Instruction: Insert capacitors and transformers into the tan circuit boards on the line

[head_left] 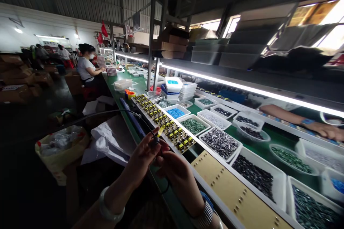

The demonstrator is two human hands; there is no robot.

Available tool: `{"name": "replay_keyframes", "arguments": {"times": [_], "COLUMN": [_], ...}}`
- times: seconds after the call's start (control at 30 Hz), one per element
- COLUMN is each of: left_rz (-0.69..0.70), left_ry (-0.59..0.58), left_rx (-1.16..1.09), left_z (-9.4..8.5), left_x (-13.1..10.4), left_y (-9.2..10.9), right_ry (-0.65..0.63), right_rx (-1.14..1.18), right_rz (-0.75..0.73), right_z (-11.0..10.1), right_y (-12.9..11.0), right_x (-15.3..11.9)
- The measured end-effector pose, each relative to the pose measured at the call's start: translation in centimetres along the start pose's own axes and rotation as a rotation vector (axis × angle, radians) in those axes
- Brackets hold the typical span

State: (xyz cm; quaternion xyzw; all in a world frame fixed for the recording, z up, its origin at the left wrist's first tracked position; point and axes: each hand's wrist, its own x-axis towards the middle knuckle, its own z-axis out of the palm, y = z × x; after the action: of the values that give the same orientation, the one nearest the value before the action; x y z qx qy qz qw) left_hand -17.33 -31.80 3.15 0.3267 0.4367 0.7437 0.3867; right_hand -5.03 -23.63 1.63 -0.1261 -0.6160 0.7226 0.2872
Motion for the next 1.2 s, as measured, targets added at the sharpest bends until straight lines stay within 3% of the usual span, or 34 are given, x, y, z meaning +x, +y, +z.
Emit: {"name": "replay_keyframes", "arguments": {"times": [0.3, 0.53, 0.73, 0.87, 1.03, 1.2], "left_rz": [0.065, 0.233, 0.138, 0.083, 0.170, 0.200], "left_ry": [0.072, 0.100, 0.093, 0.044, -0.050, -0.083], "left_rx": [0.155, 0.302, 0.152, -0.023, -0.155, 0.089], "left_z": [1.0, 1.3, 2.1, 2.3, 2.3, 2.0], "left_x": [-0.1, 0.3, -0.2, 0.1, 0.7, 0.6], "left_y": [0.9, 1.5, 0.6, 0.7, 1.3, 0.8], "right_ry": [0.014, 0.078, 0.045, 0.030, -0.024, -0.017], "right_rx": [-0.011, -0.333, -0.364, -0.478, -0.301, -0.153], "right_rz": [0.031, -0.063, -0.065, -0.162, -0.039, -0.016], "right_z": [0.7, 0.8, 0.6, 0.3, 0.7, 0.7], "right_y": [0.0, -2.3, -2.3, -1.5, -3.2, -5.4], "right_x": [-0.4, -0.2, -0.6, -1.1, -1.6, -2.1]}}
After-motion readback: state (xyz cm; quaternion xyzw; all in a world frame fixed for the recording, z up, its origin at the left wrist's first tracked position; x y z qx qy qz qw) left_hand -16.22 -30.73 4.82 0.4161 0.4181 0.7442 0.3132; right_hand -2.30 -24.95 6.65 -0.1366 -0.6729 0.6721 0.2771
